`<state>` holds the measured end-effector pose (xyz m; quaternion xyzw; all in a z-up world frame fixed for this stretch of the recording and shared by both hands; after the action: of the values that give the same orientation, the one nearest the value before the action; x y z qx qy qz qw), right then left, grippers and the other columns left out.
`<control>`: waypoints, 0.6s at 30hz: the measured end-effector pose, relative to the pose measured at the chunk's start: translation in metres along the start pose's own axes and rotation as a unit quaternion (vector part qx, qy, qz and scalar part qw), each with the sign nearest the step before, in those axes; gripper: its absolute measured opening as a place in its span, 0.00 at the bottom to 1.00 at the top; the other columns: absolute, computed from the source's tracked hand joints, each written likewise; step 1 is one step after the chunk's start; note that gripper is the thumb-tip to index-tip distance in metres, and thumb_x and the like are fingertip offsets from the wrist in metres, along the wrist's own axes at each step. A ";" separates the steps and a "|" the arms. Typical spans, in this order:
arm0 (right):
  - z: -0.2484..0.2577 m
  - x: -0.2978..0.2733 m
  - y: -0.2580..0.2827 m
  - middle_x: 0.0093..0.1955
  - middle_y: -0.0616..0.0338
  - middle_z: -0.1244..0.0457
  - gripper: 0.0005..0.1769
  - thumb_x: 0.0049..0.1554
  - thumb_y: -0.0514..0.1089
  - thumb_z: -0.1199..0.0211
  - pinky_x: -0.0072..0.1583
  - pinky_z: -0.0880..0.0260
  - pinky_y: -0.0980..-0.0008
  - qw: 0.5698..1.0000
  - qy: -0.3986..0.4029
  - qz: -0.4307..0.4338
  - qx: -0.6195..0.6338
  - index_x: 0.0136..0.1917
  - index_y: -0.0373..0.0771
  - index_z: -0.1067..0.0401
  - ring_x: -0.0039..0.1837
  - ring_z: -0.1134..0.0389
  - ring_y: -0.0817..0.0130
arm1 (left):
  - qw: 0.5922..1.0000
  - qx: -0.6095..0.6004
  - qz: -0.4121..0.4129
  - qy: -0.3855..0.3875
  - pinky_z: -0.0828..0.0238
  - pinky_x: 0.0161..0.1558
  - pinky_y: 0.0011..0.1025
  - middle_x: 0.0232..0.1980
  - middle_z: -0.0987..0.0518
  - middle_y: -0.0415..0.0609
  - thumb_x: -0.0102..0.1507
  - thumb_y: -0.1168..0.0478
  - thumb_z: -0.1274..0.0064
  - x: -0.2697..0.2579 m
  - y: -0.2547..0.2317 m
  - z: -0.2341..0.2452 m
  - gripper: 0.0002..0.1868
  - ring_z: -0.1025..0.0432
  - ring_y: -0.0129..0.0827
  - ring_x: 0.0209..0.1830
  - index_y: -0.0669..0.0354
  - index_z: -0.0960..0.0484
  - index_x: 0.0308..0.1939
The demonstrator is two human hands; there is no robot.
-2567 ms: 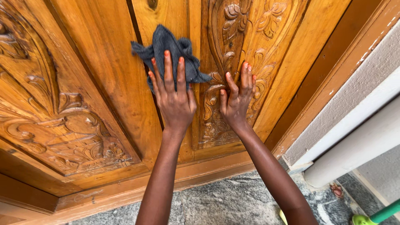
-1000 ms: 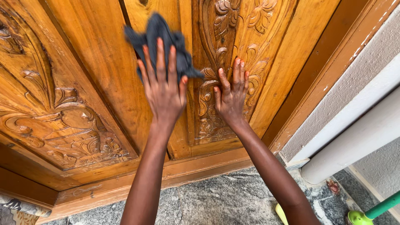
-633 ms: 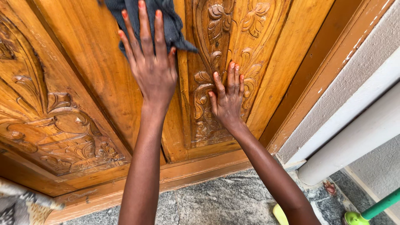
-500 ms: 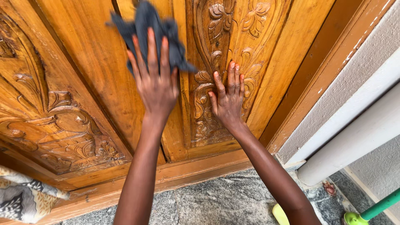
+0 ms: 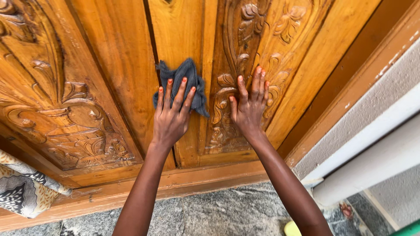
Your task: The person cleans a carved wooden door with a dark cloth, wiping across the ornate sunflower details and along the metal latch and handles.
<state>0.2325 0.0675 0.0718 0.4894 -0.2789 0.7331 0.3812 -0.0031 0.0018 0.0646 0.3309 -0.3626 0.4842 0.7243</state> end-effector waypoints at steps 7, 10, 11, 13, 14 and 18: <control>0.003 0.000 0.000 0.89 0.47 0.71 0.38 0.71 0.53 0.43 0.85 0.71 0.43 1.000 0.009 -0.004 0.009 0.86 0.56 0.59 0.89 0.71 0.47 | 0.988 -0.032 0.046 -0.144 0.67 0.85 0.54 0.87 0.58 0.45 0.71 0.63 0.38 0.097 0.006 0.042 0.44 0.64 0.52 0.85 0.46 0.49 0.84; 0.007 0.002 0.003 0.88 0.47 0.71 0.38 0.70 0.54 0.42 0.85 0.71 0.42 1.000 0.013 0.000 0.012 0.85 0.57 0.58 0.88 0.71 0.47 | 0.987 -0.009 0.053 -0.151 0.63 0.84 0.56 0.83 0.53 0.52 0.71 0.65 0.42 0.132 0.010 0.062 0.40 0.61 0.58 0.84 0.53 0.47 0.82; 0.009 0.004 0.002 0.88 0.48 0.71 0.38 0.69 0.55 0.42 0.85 0.70 0.42 1.000 0.015 -0.004 0.013 0.85 0.57 0.58 0.88 0.71 0.47 | 0.986 -0.007 0.053 -0.156 0.61 0.83 0.58 0.81 0.50 0.55 0.69 0.64 0.42 0.140 0.012 0.067 0.38 0.59 0.61 0.82 0.55 0.45 0.80; 0.010 0.004 0.003 0.88 0.49 0.71 0.38 0.69 0.55 0.43 0.85 0.70 0.41 0.999 0.023 -0.017 0.019 0.85 0.58 0.57 0.88 0.70 0.48 | 0.983 -0.001 0.045 -0.176 0.57 0.81 0.60 0.77 0.44 0.60 0.68 0.64 0.44 0.154 0.015 0.071 0.34 0.53 0.64 0.79 0.60 0.40 0.76; 0.011 0.003 0.004 0.88 0.49 0.72 0.38 0.69 0.56 0.44 0.85 0.70 0.40 0.999 0.027 -0.022 0.027 0.85 0.58 0.57 0.88 0.71 0.48 | 0.980 0.005 0.040 -0.193 0.56 0.80 0.62 0.75 0.41 0.63 0.68 0.64 0.45 0.164 0.019 0.072 0.30 0.49 0.64 0.78 0.63 0.37 0.73; 0.015 0.005 0.005 0.89 0.52 0.74 0.36 0.69 0.57 0.46 0.86 0.71 0.39 0.998 0.030 -0.030 0.045 0.85 0.58 0.57 0.89 0.72 0.49 | 0.965 0.016 0.057 -0.255 0.46 0.73 0.62 0.61 0.30 0.64 0.68 0.63 0.47 0.188 0.029 0.075 0.17 0.36 0.60 0.66 0.66 0.26 0.60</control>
<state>0.2347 0.0539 0.0815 0.4918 -0.2192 0.7474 0.3893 0.0050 0.0353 0.2657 0.4336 -0.5455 0.4299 0.5741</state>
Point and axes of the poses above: each hand's wrist, its own x-axis towards the middle knuckle, its own z-axis out of the back of the hand, y = z × x, the point moved 4 cm from there along x, towards the middle knuckle
